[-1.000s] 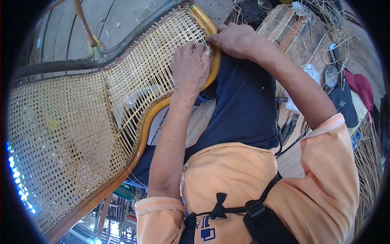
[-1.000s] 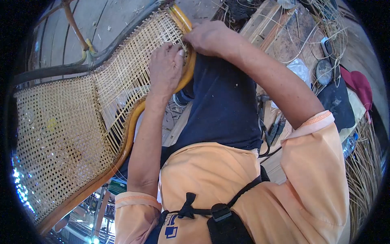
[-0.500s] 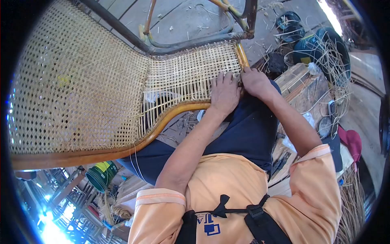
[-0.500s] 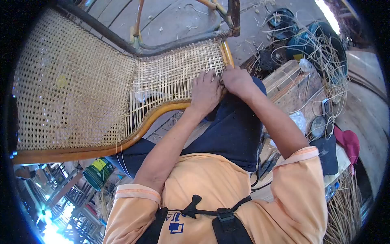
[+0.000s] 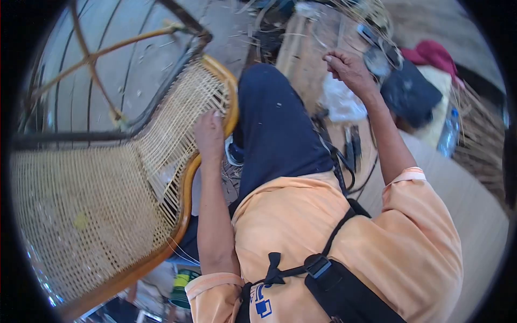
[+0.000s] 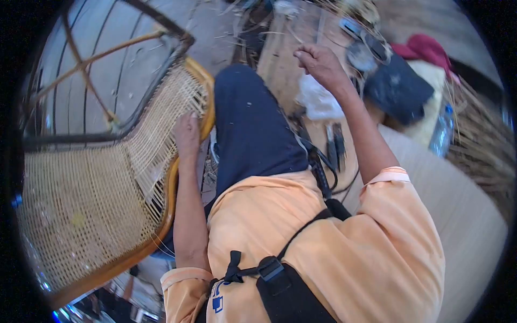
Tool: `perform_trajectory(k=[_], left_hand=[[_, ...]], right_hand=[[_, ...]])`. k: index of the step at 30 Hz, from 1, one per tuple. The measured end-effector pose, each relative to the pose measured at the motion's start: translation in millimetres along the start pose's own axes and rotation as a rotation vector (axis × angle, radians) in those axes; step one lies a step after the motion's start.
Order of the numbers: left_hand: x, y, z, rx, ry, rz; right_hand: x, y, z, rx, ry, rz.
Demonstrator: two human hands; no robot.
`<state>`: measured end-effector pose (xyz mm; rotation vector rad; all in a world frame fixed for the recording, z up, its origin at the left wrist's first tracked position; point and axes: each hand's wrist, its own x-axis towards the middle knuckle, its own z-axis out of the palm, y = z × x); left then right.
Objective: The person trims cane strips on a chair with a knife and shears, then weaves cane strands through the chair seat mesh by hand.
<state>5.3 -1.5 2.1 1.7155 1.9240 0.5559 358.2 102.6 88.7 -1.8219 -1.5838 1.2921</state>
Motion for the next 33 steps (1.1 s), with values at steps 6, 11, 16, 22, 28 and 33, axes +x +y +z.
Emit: perform_trajectory(k=[6,11,16,22,28,33], left_hand=[[-11,-14,-1,0.024,-0.084,0.123],[-23,-14,3,0.07,-0.036,0.169],[-28,-17,8,0.072,0.08,0.173],[-29,-13,8,0.021,0.123,0.151],[-36,-2,-2,0.059,0.145,0.139],[-37,-6,2,-0.014,0.139,0.162]], right_hand=[[-118,87,-12,-0.441,0.006,0.183],[-183,108,34,-0.657,0.199,0.319],[-178,119,51,-0.71,0.211,0.292],[-188,123,55,-0.749,0.292,0.145],[-149,114,50,-0.154,0.387,-0.032],[-89,2,54,0.999,-0.04,0.36]])
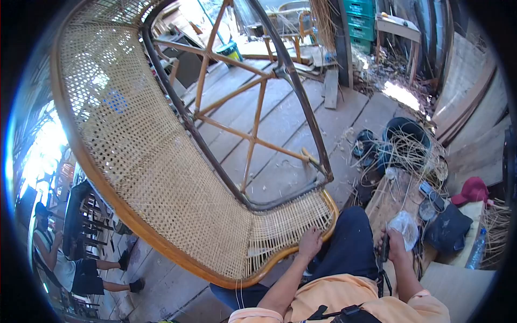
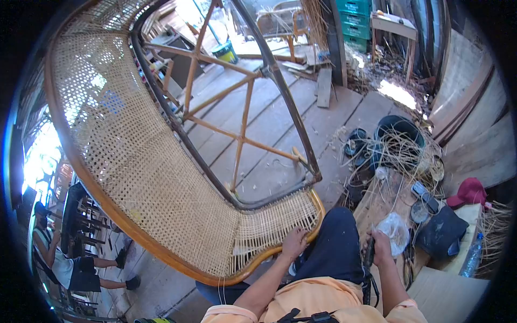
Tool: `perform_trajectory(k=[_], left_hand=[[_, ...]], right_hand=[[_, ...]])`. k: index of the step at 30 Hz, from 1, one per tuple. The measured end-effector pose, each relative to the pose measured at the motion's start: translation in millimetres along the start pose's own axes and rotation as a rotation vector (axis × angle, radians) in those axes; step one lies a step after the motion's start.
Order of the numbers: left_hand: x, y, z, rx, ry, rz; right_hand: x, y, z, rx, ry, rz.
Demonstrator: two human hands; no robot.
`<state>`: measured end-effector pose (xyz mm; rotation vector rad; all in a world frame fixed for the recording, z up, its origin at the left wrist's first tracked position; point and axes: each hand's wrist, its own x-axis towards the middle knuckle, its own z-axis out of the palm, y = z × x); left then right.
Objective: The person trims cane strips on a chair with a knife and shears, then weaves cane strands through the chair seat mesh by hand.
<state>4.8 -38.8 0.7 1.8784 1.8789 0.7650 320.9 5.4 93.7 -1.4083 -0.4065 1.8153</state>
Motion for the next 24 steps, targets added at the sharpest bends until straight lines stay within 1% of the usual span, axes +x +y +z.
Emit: perform_trajectory(k=[2,3,5,6,7,8,9,10,11,12,13,14,15,16,17,18,20,21,22,24], left_hand=[[-4,-2,5,0.028,-0.001,0.007],[-6,1,4,0.064,0.0,0.013],[1,0,-2,0.131,-0.017,0.019],[1,13,-14,0.157,-0.045,0.015],[-2,21,-19,0.177,-0.08,0.006],[-4,15,-15,0.164,-0.106,0.013],[-3,10,-11,0.16,-0.134,-0.03],[-5,8,-5,0.147,-0.18,-0.085],[-3,8,-5,0.157,-0.19,-0.082],[-3,7,-2,0.184,-0.161,-0.065],[2,11,-7,0.124,-0.212,-0.103],[2,16,-11,0.143,-0.151,-0.106],[3,10,-4,0.156,-0.18,-0.121],[6,5,2,0.128,-0.141,-0.133],[12,9,-3,0.064,-0.114,-0.18],[22,3,-2,0.002,-0.152,-0.261],[36,3,-9,-0.217,-0.016,-0.43],[44,-8,-1,-0.274,0.05,-0.443],[52,-14,5,-0.331,0.116,-0.455],[71,-16,8,-0.673,-0.001,-0.69]], right_hand=[[-20,-38,65,-0.024,-0.128,0.065],[-24,-49,84,-0.038,-0.194,0.099],[-4,-38,100,-0.551,-0.438,0.075],[10,-27,105,-0.807,-0.547,0.069],[30,-15,108,-0.996,-0.541,-0.182],[55,-2,110,-1.177,-0.527,-0.434],[66,8,107,-1.351,-0.51,-0.677],[63,-3,120,-1.322,-0.486,-0.66],[61,-18,137,-1.419,-0.424,-0.576],[70,-22,140,-1.465,-0.431,-0.726],[85,-24,144,-1.56,-0.432,-0.702],[93,-29,146,-1.631,-0.414,-0.752],[96,-37,150,-1.611,-0.438,-0.735],[110,-36,150,-1.8,-0.399,-0.729],[118,-39,154,-1.86,-0.453,-0.628],[124,-36,152,-1.828,-0.452,-0.665],[119,-37,160,-1.874,-0.495,-0.578],[118,-38,168,-1.898,-0.51,-0.543],[120,-35,172,-1.946,-0.468,-0.517],[135,-29,177,-2.03,-0.481,-0.456]])
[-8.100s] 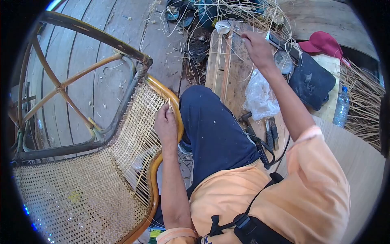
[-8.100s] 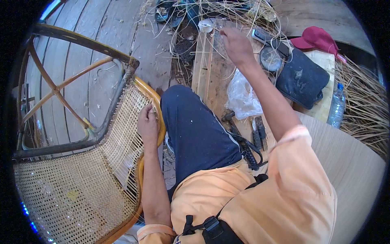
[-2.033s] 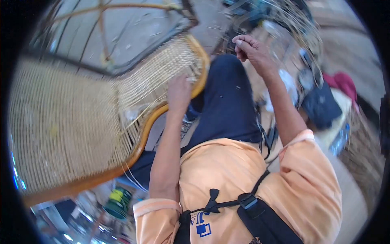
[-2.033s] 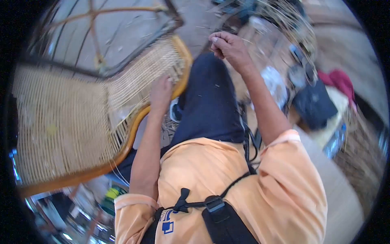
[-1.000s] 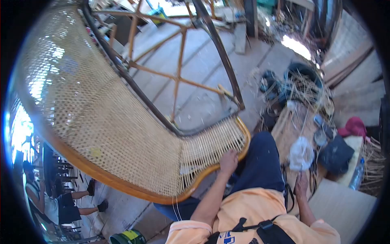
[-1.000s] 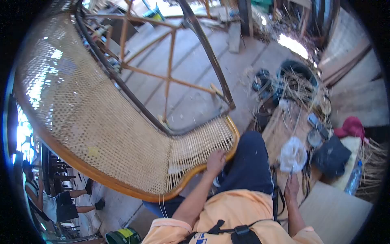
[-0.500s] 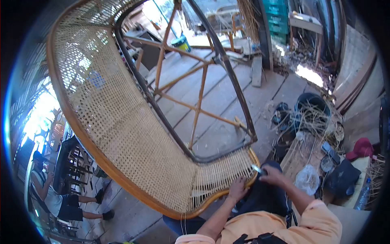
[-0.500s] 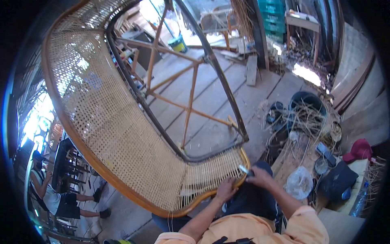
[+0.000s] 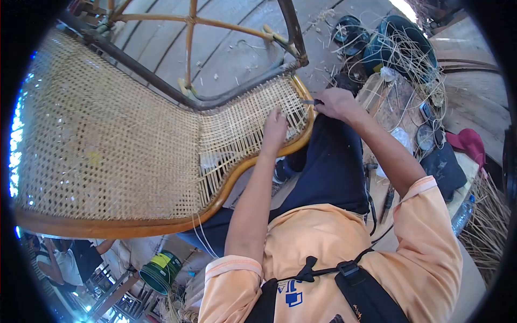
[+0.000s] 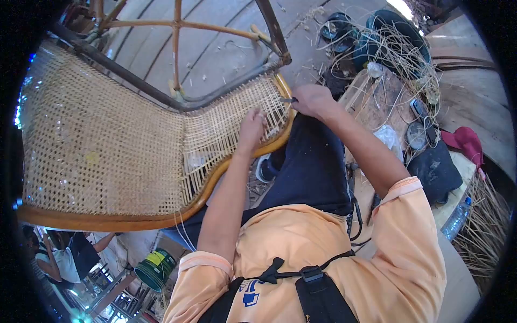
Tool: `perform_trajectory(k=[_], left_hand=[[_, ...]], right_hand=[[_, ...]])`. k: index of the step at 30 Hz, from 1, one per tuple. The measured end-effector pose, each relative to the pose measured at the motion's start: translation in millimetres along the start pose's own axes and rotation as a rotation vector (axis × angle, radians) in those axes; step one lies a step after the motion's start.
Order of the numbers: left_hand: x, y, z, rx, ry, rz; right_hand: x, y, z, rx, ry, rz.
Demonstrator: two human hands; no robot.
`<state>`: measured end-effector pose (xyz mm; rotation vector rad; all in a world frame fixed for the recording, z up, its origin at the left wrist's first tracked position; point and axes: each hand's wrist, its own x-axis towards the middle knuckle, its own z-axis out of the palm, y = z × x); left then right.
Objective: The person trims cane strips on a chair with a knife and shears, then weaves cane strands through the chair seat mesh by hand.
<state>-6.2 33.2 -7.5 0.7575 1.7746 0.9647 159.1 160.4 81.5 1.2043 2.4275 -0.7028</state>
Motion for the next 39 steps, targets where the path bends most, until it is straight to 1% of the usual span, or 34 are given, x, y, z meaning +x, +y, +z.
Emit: perform_trajectory(k=[1,4,8,11,12,15,16,18,20,23,24,27,30,33,34,35,37,39], left_hand=[[6,6,2,-0.145,-0.068,-0.14],[25,4,13,-0.287,-0.096,-0.169],[38,12,18,-0.177,-0.147,-0.234],[46,16,15,-0.158,-0.222,-0.253],[48,17,17,-0.126,-0.192,-0.266],[54,16,20,-0.091,-0.218,-0.264],[57,12,23,-0.061,-0.211,-0.257],[69,6,22,0.128,-0.311,-0.123],[66,5,23,0.132,-0.34,-0.128],[54,27,20,-0.261,-0.253,-0.394],[56,24,18,-0.291,-0.262,-0.462],[57,22,15,-0.413,-0.253,-0.517],[54,24,14,-0.366,-0.263,-0.522],[38,25,17,-0.416,-0.074,-0.43],[30,14,15,-0.141,-0.015,-0.186],[19,3,14,-0.055,0.055,-0.065],[-13,-3,5,0.129,0.184,0.171],[-41,-5,-14,0.425,0.217,0.29]], right_hand=[[7,1,4,-0.027,-0.035,0.009],[19,5,10,-0.039,-0.027,-0.013],[37,8,21,-0.049,-0.072,0.009],[43,7,24,-0.033,-0.088,0.025],[43,4,23,-0.024,-0.097,0.031],[42,-2,20,-0.009,-0.087,0.024],[42,-5,20,-0.004,-0.081,0.032],[42,-9,21,0.004,-0.069,0.049],[39,-11,20,-0.002,-0.064,0.022],[44,-9,28,0.014,-0.033,0.032],[44,-9,32,0.027,-0.024,0.046],[42,-10,33,0.016,-0.015,0.042],[38,-13,23,-0.036,-0.089,0.022],[44,0,25,0.006,-0.001,0.032],[48,0,21,0.004,0.039,0.028],[49,0,21,0.007,0.071,0.026],[52,2,24,-0.005,0.091,0.016],[63,5,32,-0.044,0.074,-0.006]])
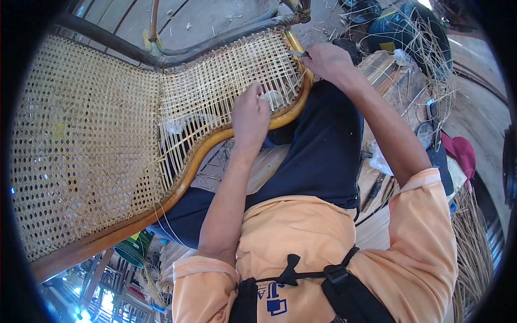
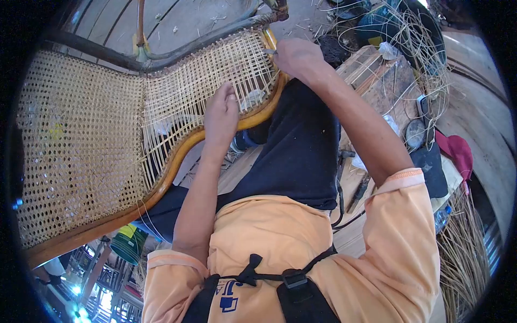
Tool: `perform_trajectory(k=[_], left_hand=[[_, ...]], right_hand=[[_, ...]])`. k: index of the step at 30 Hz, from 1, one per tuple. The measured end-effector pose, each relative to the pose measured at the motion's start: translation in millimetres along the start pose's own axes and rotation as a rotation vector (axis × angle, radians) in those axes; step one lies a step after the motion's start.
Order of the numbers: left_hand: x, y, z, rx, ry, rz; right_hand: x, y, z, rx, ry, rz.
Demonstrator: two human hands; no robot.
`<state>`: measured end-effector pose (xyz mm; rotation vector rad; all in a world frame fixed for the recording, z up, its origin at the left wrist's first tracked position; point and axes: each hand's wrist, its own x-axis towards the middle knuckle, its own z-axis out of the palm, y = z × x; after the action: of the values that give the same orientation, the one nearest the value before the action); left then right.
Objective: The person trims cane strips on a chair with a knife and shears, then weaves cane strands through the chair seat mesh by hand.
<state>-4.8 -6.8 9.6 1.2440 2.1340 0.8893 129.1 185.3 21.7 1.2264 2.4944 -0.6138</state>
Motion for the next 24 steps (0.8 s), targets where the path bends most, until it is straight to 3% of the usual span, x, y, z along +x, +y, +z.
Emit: perform_trajectory(k=[1,4,11,21,24], left_hand=[[-6,-4,-10,0.144,0.012,0.072],[-20,-23,-19,0.184,0.035,0.008],[-23,-29,-13,0.346,0.026,0.086],[-25,-33,-9,0.429,0.024,0.137],[-28,-30,-10,0.402,0.03,0.18]], right_hand=[[1,-3,-1,-0.01,0.006,0.005],[0,-14,-1,-0.037,0.033,-0.002],[11,-25,0,-0.045,0.022,-0.002],[-3,-10,-2,-0.042,0.023,-0.008],[-14,-5,-1,-0.046,-0.01,-0.136]])
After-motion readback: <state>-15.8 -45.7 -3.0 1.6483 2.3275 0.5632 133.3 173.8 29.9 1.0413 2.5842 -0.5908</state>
